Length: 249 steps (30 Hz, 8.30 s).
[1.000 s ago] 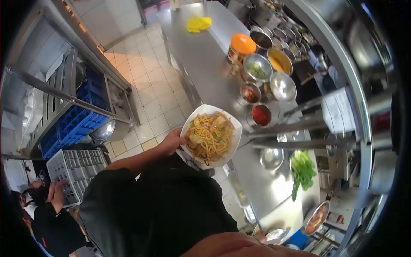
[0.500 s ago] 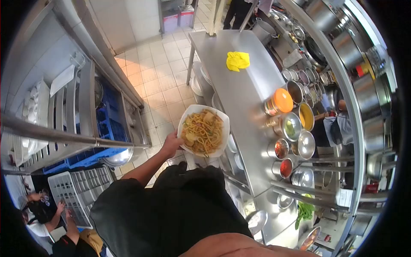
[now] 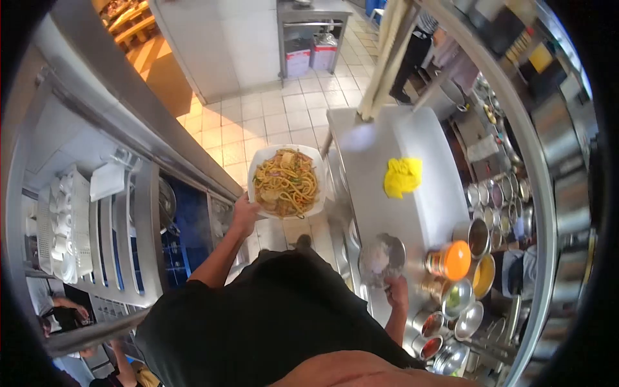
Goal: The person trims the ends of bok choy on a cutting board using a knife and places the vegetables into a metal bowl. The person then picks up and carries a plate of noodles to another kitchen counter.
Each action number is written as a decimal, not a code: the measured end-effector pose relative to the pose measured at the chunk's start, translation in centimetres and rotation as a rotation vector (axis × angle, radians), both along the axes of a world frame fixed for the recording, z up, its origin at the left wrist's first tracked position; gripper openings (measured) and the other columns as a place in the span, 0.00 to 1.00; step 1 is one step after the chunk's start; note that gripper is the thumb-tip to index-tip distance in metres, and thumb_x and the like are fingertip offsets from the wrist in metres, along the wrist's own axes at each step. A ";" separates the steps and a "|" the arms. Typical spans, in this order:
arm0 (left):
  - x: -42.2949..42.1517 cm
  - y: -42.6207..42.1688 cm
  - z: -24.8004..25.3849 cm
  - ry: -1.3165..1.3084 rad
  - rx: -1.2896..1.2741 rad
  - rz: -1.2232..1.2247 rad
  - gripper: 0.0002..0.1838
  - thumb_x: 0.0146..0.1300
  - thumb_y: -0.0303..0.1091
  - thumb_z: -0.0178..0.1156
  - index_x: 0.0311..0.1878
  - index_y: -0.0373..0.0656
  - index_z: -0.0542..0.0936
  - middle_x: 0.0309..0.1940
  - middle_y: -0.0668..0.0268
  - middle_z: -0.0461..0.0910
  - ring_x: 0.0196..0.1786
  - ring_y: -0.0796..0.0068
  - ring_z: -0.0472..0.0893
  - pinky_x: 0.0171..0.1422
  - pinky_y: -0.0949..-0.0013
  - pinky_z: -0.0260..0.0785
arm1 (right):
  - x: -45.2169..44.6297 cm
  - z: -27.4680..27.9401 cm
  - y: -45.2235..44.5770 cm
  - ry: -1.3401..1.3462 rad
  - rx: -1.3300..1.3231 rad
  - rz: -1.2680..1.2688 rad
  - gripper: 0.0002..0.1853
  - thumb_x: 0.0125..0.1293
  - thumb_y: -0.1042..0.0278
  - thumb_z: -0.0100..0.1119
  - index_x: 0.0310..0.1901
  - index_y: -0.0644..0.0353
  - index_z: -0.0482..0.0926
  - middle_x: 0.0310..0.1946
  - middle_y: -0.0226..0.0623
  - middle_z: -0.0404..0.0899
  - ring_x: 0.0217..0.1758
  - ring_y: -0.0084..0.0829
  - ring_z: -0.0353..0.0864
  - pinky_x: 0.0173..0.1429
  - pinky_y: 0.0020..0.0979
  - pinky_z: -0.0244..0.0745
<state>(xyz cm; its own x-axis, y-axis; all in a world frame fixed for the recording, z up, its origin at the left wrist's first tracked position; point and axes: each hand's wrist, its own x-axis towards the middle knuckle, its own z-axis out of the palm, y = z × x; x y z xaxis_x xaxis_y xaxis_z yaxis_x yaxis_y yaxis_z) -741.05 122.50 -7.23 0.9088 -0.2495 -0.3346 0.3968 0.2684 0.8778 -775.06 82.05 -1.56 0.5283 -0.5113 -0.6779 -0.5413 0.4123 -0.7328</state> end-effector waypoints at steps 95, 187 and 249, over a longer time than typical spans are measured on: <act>159.2 -62.7 -1.2 -1.334 1.144 -0.882 0.21 0.57 0.27 0.53 0.52 0.54 0.85 0.49 0.56 0.83 0.53 0.54 0.82 0.58 0.56 0.74 | 154.5 -7.5 -15.8 -0.097 0.216 0.045 0.08 0.61 0.72 0.56 0.38 0.68 0.76 0.21 0.34 0.77 0.14 0.21 0.70 0.26 0.28 0.78; -24.6 2.9 -14.6 -2.451 -1.300 -3.273 0.21 0.54 0.35 0.58 0.48 0.33 0.83 0.50 0.42 0.81 0.54 0.47 0.81 0.57 0.57 0.76 | 43.5 -16.3 61.8 0.396 0.144 -2.707 0.27 0.65 0.63 0.62 0.63 0.68 0.72 0.42 0.38 0.84 0.35 0.24 0.81 0.41 0.29 0.76; -78.6 -67.8 -7.0 -2.366 0.858 -1.334 0.36 0.62 0.47 0.62 0.65 0.27 0.69 0.63 0.41 0.73 0.66 0.47 0.73 0.72 0.55 0.63 | -98.7 -6.7 70.3 0.441 0.016 -1.520 0.26 0.65 0.62 0.61 0.62 0.64 0.73 0.46 0.41 0.83 0.39 0.31 0.84 0.42 0.32 0.78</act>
